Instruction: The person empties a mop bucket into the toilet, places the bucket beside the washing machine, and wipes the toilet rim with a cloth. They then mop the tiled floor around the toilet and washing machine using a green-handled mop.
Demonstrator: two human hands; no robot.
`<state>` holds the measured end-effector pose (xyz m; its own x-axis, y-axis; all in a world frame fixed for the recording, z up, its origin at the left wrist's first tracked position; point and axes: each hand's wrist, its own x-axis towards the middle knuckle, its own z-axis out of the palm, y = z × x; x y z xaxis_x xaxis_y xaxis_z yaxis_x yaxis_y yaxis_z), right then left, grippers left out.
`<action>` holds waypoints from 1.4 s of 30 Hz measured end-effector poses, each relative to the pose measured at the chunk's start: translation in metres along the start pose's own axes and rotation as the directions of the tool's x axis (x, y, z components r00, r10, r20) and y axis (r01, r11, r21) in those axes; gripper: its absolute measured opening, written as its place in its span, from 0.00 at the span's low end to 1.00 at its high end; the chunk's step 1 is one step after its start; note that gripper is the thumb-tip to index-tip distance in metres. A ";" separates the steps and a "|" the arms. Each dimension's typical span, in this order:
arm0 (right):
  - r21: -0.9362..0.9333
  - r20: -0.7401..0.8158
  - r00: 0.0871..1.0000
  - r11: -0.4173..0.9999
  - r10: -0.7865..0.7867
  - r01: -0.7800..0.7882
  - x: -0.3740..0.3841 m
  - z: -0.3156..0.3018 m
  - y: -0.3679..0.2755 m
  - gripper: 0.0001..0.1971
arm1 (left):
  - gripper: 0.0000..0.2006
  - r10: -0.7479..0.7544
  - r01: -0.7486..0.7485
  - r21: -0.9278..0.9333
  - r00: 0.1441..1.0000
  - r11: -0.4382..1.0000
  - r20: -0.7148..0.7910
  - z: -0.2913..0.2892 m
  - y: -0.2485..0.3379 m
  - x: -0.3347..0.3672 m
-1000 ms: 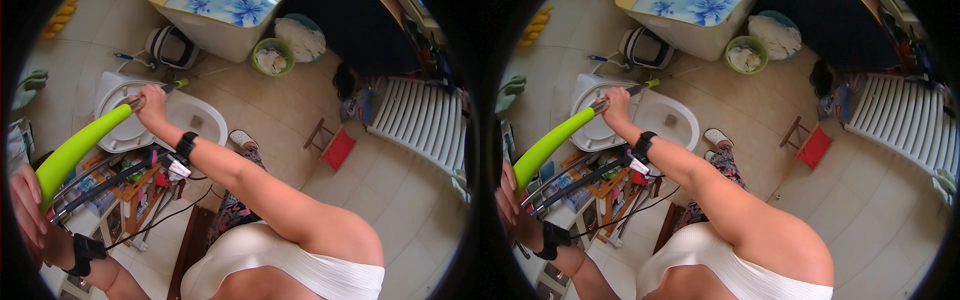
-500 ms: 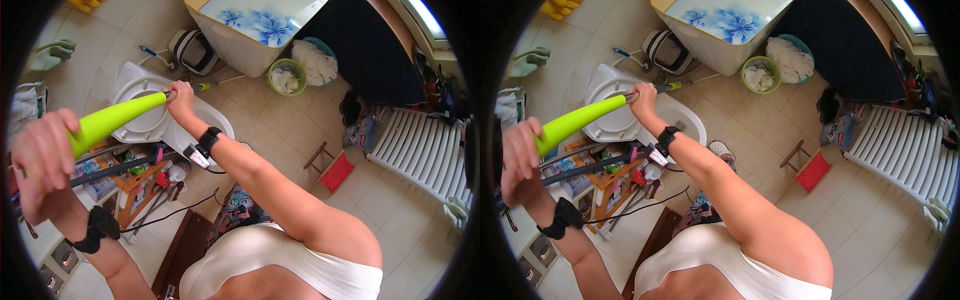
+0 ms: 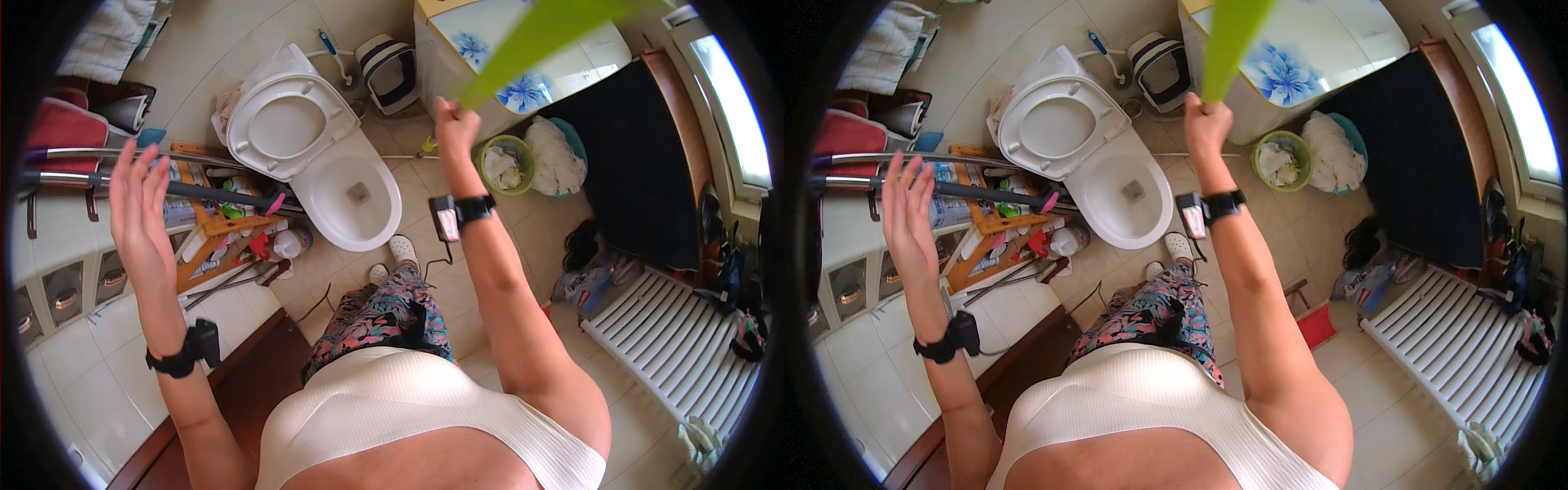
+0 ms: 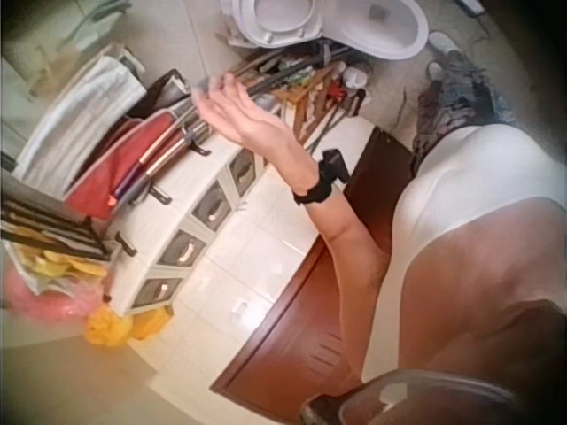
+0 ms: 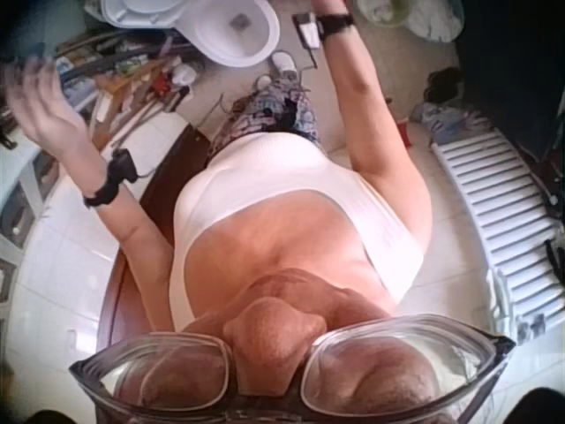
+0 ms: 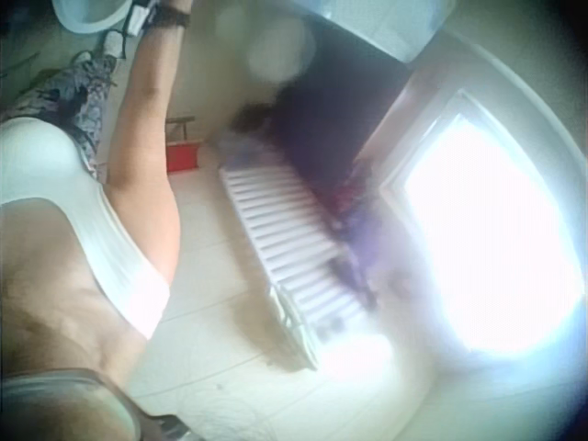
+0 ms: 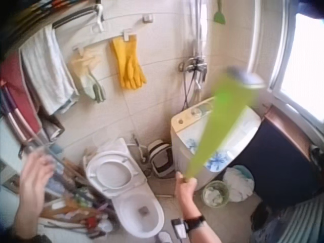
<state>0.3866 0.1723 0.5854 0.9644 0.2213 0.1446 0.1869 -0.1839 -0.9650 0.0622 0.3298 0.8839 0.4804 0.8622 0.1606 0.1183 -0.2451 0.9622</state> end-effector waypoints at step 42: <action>0.269 -0.062 0.988 0.956 0.140 -0.118 -0.242 -0.026 -0.124 0.12 | 0.23 -0.530 0.385 -0.431 0.797 0.816 -0.290 -0.392 -0.194 -0.344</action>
<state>0.1348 0.1166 0.6753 0.9908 0.1333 0.0219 0.0145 0.0562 -0.9983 -0.4663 0.2547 0.7283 0.0678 0.9456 -0.3181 -0.0933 0.3234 0.9416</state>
